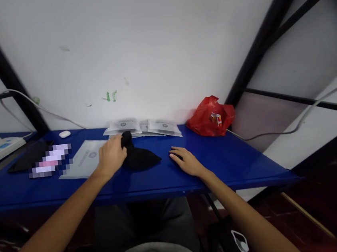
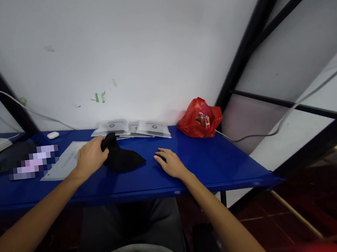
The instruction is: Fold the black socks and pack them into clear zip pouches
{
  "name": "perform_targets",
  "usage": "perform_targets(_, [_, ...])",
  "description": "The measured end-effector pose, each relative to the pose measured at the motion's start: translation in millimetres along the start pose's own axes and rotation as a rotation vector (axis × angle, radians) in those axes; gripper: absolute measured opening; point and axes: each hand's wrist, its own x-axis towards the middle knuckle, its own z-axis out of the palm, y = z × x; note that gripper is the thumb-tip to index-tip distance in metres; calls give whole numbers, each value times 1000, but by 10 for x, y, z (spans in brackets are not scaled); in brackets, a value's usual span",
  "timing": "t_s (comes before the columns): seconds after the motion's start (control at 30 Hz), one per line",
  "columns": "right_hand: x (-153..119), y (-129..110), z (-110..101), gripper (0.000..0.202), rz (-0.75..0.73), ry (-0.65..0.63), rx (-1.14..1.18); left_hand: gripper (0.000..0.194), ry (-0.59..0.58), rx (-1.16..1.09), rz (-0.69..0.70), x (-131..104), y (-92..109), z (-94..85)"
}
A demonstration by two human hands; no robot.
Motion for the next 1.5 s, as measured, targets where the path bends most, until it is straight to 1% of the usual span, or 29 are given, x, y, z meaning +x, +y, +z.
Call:
perform_targets(0.1, [0,-6,18,41,-11,8,2,23,15,74,188,-140,264,41])
perform_targets(0.17, [-3,-2,25,39,-16,18,3,21,-32,52,362,-226,396,100])
perform_targets(0.27, [-14,6,23,38,-14,27,6,28,-120,-54,611,-301,457,181])
perform_targets(0.33, [-16,-6,12,37,-4,41,12,28,-122,-123,689,-312,411,208])
perform_targets(0.37, [-11,-23,4,37,0,54,17,27,-107,-156,693,-308,369,212])
perform_targets(0.43, [16,-89,-16,37,-7,84,31,27,-73,-225,654,-295,267,207])
perform_targets(0.5, [72,-201,-35,37,-41,106,51,29,-56,-288,592,-285,158,202])
perform_targets(0.57, [150,-351,-44,37,-94,106,75,30,-63,-320,538,-289,60,213])
perform_targets(0.63, [229,-511,-33,36,-160,78,102,32,-99,-312,521,-311,-18,246])
perform_targets(0.7, [282,-642,2,35,-234,20,129,32,-149,-282,549,-349,-75,290])
perform_targets(0.77, [297,-719,54,32,-291,-55,130,32,-181,-253,575,-391,-115,324])
perform_targets(0.87, [271,-732,124,30,-301,-141,86,32,-203,-242,557,-440,-160,334])
perform_targets(0.93, [253,-714,139,30,-282,-165,66,32,-210,-247,541,-457,-186,319])
perform_targets(1.0, [255,-709,129,30,-276,-157,63,32,-190,-249,529,-466,-211,305])
perform_targets(1.17, [352,-791,104,33,-337,-65,79,30,-77,-233,465,-477,-271,313])
perform_targets(1.27, [433,-856,144,36,-370,-61,61,28,-54,-191,407,-469,-330,328])
perform_targets(1.4, [534,-912,244,40,-396,-125,17,27,-26,-142,314,-441,-453,333])
perform_targets(1.5, [599,-928,335,40,-414,-181,-17,26,-26,-74,208,-425,-550,342])
